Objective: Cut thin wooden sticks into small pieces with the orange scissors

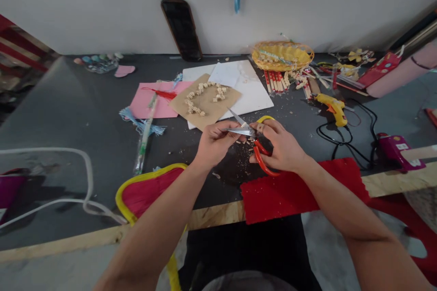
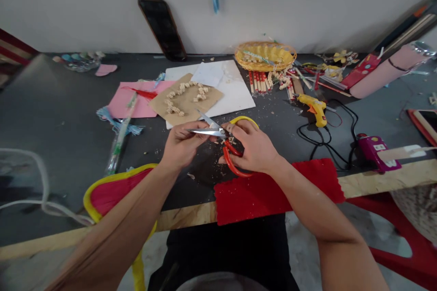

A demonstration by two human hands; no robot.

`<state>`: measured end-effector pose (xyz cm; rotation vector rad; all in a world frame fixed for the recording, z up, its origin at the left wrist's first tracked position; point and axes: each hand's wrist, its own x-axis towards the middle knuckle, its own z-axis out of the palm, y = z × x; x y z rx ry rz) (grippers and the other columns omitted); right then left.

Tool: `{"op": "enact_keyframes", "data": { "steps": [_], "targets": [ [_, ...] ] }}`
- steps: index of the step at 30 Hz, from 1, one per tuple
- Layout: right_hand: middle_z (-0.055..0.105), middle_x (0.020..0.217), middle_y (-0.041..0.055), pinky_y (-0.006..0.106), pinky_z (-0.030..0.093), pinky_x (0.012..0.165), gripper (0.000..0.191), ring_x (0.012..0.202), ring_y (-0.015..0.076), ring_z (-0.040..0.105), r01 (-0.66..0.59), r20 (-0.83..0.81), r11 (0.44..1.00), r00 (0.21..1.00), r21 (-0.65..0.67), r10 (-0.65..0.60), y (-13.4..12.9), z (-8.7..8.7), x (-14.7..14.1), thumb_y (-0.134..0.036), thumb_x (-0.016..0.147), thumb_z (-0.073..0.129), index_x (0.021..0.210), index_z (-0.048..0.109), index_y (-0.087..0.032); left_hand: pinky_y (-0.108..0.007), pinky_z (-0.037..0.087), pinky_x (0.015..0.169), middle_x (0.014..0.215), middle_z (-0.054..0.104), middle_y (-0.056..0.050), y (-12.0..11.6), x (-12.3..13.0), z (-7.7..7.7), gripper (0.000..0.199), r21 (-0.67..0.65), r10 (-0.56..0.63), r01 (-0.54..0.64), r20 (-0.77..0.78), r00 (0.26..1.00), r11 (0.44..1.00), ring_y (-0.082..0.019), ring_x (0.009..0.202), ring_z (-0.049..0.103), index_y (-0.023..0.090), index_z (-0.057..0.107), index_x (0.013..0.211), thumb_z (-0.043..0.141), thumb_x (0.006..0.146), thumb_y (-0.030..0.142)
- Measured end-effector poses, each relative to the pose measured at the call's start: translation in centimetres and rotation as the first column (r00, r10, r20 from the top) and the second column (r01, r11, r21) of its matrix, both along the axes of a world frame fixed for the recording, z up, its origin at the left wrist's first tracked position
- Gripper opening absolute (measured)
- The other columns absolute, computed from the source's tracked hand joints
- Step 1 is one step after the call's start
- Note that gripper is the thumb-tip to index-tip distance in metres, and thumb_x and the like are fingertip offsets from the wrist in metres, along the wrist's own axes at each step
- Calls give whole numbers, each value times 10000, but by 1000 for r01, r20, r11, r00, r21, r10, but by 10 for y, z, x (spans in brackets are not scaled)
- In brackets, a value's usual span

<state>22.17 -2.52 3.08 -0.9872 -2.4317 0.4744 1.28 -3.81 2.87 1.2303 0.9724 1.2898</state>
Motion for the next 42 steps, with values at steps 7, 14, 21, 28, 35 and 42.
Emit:
{"op": "enact_keyframes", "data": {
  "steps": [7, 14, 21, 28, 35, 42],
  "targets": [
    [564, 1212, 145, 473, 461, 1020, 774, 1171, 294, 510, -46, -101, 998, 994, -42, 42, 3, -3, 0, -664, 748, 641, 1345, 491, -195, -227, 481, 604, 626, 701, -15, 2, 0, -2, 165, -34, -4, 6, 44, 999, 999, -126, 597, 623, 178, 739, 745, 780, 709, 333],
    [595, 1215, 145, 447, 488, 992, 717, 1141, 285, 562, -56, -133, 998, 990, -28, 52, 1, -1, -2, -657, 801, 582, 1337, 507, -186, -237, 495, 617, 654, 706, -27, 4, -1, -6, 192, -23, 3, -2, 48, 999, 1000, -128, 606, 624, 178, 749, 770, 782, 709, 356],
    [609, 1202, 146, 450, 505, 970, 641, 1135, 289, 581, 5, -80, 1000, 997, -25, -7, -4, -1, -3, -607, 836, 574, 1315, 515, -186, -238, 486, 608, 646, 694, -20, 4, 1, -5, 192, -41, 42, -40, 54, 998, 998, -126, 598, 616, 172, 742, 727, 786, 699, 357],
    [537, 1215, 148, 515, 457, 1011, 747, 1185, 319, 501, -7, -7, 1000, 1000, 8, 7, 3, -1, 1, -601, 752, 663, 1353, 440, -218, -221, 467, 584, 603, 659, -5, 4, 2, 0, 161, -138, 41, -18, 167, 985, 990, -106, 567, 584, 168, 711, 651, 810, 649, 295],
    [522, 1288, 171, 526, 424, 1029, 670, 1247, 347, 457, 394, 34, 919, 918, 10, -394, 22, -10, 14, -374, 805, 623, 1399, 395, -166, -199, 449, 595, 674, 686, -12, 11, 0, -1, 184, -124, 193, -172, 182, 964, 977, -91, 623, 599, 175, 729, 745, 808, 676, 326],
    [618, 1192, 174, 538, 447, 957, 451, 1123, 350, 551, 486, 159, 871, 856, 75, -492, 38, -18, 32, -325, 827, 606, 1234, 563, -135, -214, 410, 551, 667, 680, -7, 6, 2, -8, 175, 9, 206, -207, -179, 962, 978, -102, 597, 568, 180, 730, 781, 768, 723, 341]
  ]
}}
